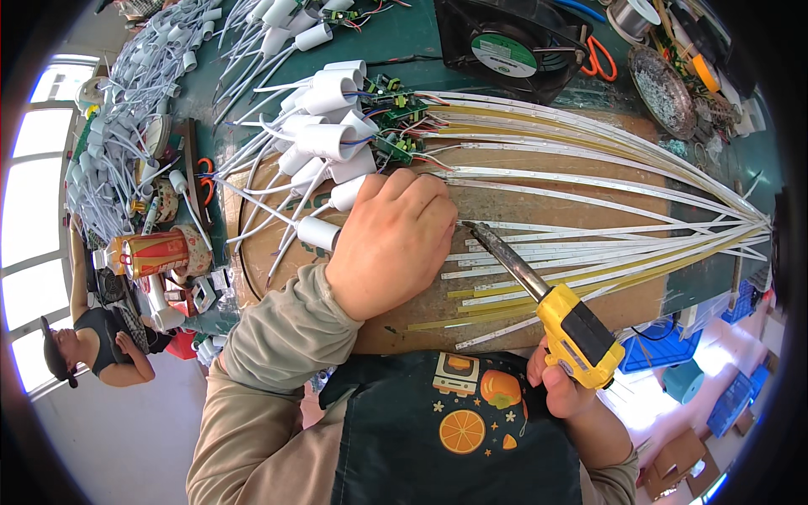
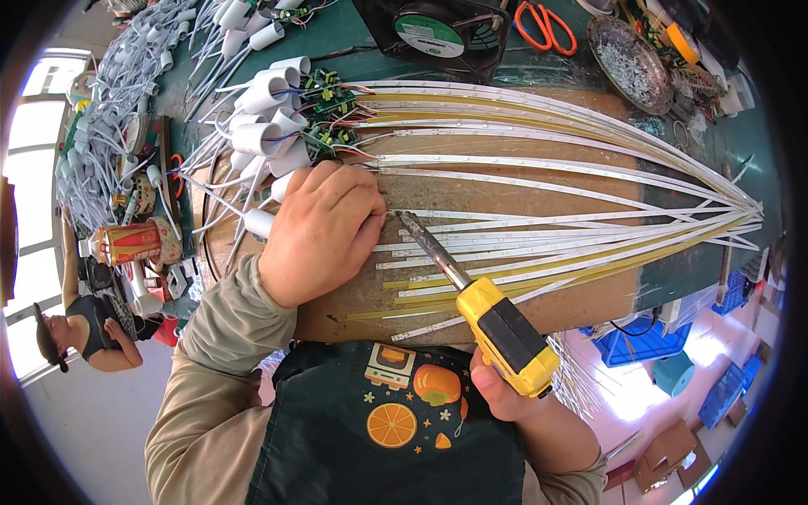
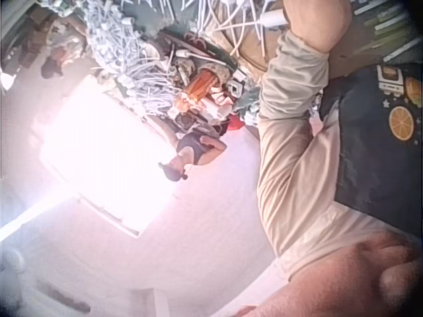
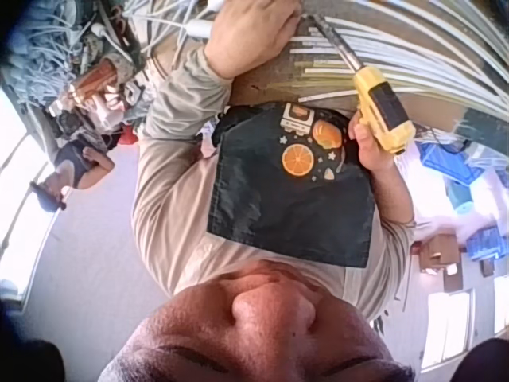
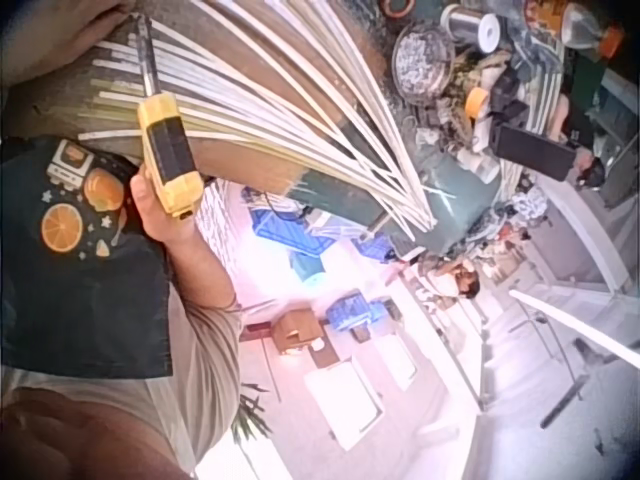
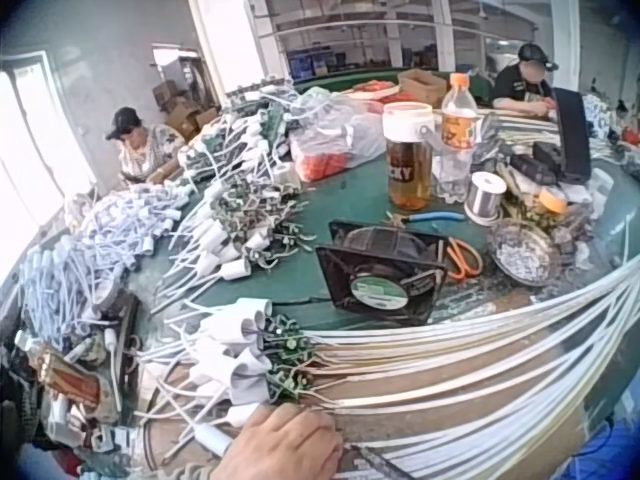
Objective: The person aligns LED strips and driver circuit components on a workbench by hand and solders the electrical connections using a soldering iron.
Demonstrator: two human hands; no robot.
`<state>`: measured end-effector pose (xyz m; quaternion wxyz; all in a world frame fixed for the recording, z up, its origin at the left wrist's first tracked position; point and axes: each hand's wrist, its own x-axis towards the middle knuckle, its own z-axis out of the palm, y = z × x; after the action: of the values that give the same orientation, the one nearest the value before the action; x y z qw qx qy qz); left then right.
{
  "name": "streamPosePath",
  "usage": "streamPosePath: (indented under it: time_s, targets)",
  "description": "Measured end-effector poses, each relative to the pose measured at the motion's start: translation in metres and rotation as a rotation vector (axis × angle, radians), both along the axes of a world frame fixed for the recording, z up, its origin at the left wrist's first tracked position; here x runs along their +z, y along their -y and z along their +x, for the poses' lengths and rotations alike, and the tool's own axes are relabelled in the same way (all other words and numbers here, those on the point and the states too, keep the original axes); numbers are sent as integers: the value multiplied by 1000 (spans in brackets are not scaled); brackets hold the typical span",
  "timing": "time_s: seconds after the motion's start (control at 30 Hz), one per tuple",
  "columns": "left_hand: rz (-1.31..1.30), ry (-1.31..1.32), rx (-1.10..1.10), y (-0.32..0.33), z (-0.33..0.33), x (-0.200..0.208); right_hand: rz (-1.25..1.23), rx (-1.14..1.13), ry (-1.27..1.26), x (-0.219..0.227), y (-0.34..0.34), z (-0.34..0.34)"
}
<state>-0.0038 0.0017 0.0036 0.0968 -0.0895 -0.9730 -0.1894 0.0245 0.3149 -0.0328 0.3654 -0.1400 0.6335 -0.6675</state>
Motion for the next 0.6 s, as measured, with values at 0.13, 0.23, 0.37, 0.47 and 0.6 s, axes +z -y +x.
streamPosePath:
  time_s: [0.13, 0.23, 0.37, 0.47, 0.6]
  targets:
    - [3, -12, -1, 0, -1, -1, 3, 11, -20, -3, -1, 0]
    - [5, -23, 3, 0, 0, 0, -38, -14, 30, 2, 2, -1]
    - [13, -21, -6, 1, 0, -1, -111, -109, 115, 14, 8, -6]
    - [9, -26, -11, 0, -1, 0, -134, -283, 110, 18, 12, -8]
    - [-2, -18, -1, 1, 0, 1, -227, -379, 26, 18, 9, -26]
